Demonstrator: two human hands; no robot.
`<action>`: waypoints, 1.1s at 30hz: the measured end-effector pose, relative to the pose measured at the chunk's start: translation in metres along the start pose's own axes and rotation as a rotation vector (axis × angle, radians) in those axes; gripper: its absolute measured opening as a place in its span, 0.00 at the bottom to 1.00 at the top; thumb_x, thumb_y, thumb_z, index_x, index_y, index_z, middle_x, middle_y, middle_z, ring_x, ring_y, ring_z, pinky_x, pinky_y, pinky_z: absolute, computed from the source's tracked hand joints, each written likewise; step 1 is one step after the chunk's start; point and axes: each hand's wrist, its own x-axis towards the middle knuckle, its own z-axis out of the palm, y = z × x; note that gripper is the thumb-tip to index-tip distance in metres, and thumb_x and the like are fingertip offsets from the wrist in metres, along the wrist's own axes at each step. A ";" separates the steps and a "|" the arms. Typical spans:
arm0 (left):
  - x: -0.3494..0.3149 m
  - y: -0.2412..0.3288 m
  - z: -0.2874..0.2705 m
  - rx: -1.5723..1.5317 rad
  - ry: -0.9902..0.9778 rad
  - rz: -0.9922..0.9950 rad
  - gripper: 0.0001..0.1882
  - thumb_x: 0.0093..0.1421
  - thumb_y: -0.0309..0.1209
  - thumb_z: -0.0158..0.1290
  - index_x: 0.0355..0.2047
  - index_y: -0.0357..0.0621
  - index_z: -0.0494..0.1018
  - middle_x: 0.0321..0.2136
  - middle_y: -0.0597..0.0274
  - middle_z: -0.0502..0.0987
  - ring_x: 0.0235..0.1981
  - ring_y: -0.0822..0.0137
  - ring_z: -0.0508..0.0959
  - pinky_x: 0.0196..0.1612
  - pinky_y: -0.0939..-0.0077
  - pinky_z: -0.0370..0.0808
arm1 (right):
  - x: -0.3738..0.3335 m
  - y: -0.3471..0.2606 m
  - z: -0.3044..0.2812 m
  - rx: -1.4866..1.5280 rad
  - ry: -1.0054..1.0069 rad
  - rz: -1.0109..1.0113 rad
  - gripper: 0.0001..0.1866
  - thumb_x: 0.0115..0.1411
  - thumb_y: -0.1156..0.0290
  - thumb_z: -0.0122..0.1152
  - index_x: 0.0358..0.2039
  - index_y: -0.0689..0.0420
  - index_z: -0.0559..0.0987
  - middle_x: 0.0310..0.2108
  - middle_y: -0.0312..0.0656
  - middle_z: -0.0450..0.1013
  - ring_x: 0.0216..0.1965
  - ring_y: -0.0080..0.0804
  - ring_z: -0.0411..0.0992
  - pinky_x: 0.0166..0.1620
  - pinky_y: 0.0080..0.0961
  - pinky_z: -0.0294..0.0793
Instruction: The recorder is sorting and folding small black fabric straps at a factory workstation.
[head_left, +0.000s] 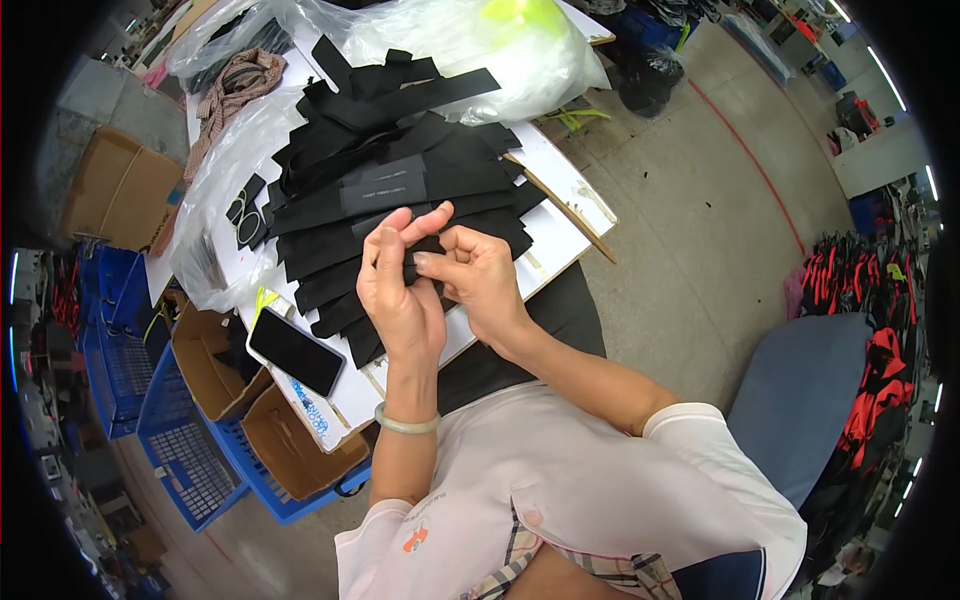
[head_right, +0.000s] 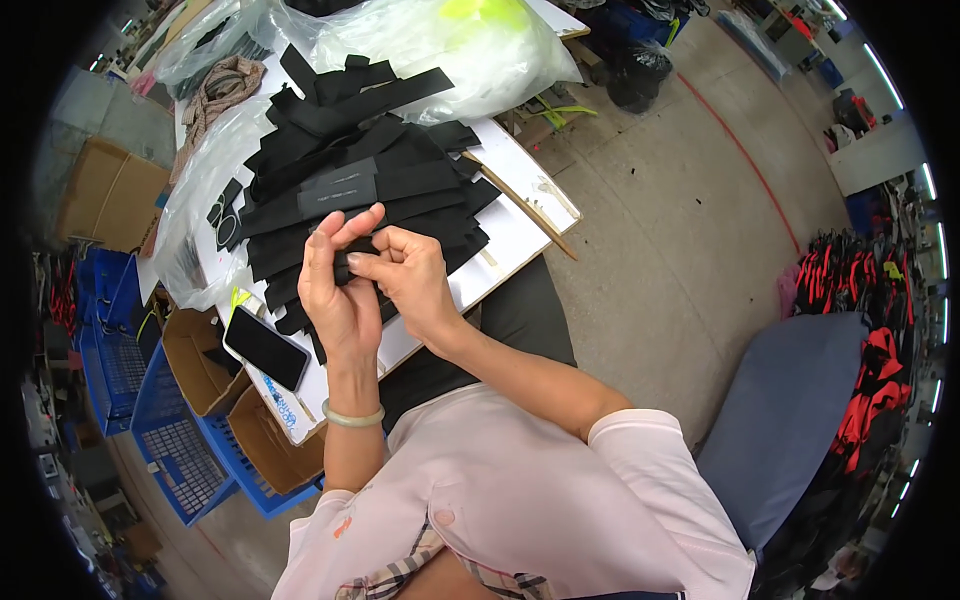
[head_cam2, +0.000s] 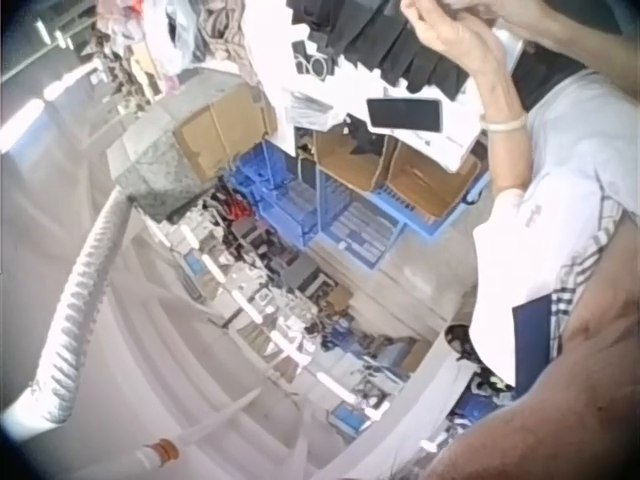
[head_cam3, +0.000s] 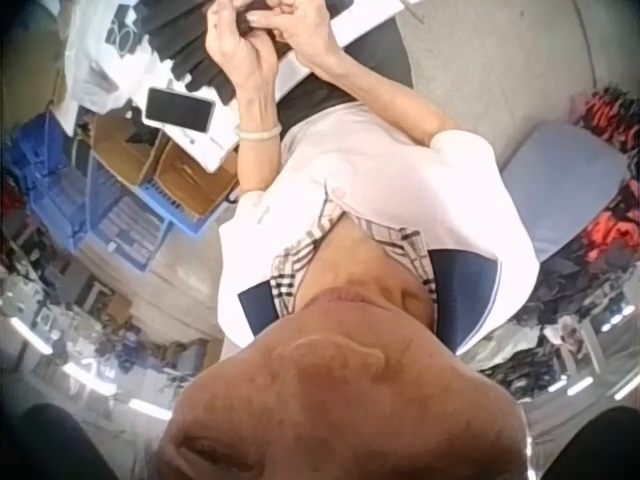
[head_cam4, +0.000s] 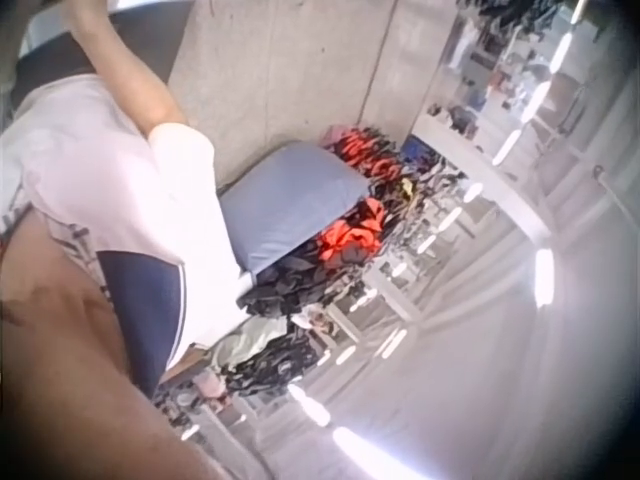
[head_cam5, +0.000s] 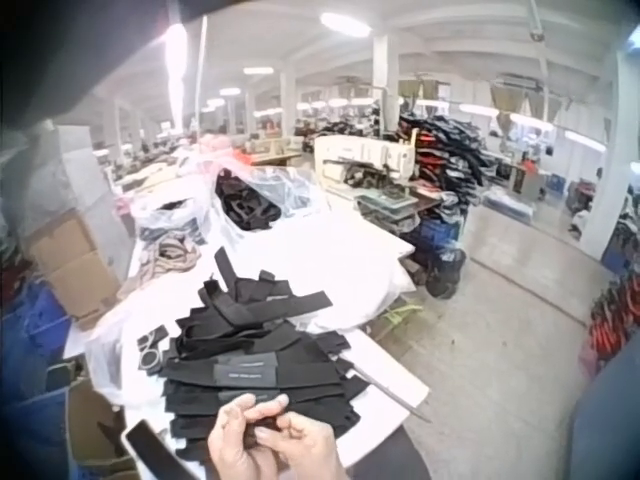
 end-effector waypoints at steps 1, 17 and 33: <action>-0.001 0.003 0.004 -0.061 0.000 -0.033 0.14 0.65 0.36 0.43 0.35 0.34 0.69 0.31 0.41 0.77 0.40 0.52 0.78 0.51 0.67 0.71 | -0.002 0.002 -0.001 0.002 0.005 0.000 0.05 0.53 0.79 0.60 0.22 0.60 0.74 0.14 0.29 0.63 0.15 0.12 0.56 0.18 0.12 0.52; 0.004 0.014 -0.028 -0.076 -0.334 -0.469 0.17 0.61 0.30 0.45 0.15 0.39 0.67 0.24 0.41 0.77 0.45 0.43 0.75 0.52 0.56 0.69 | -0.006 -0.003 -0.027 0.162 -0.771 0.628 0.37 0.55 0.75 0.55 0.60 0.56 0.47 0.21 0.49 0.71 0.07 0.12 0.50 0.10 0.11 0.48; 0.026 0.016 -0.032 -0.217 -0.047 -0.471 0.21 0.63 0.37 0.48 0.14 0.46 0.61 0.08 0.59 0.62 0.31 0.50 0.79 0.52 0.61 0.71 | 0.008 0.035 -0.008 -1.168 -0.289 -0.621 0.12 0.45 0.76 0.56 0.33 0.54 0.71 0.14 0.44 0.70 0.15 0.47 0.70 0.17 0.38 0.69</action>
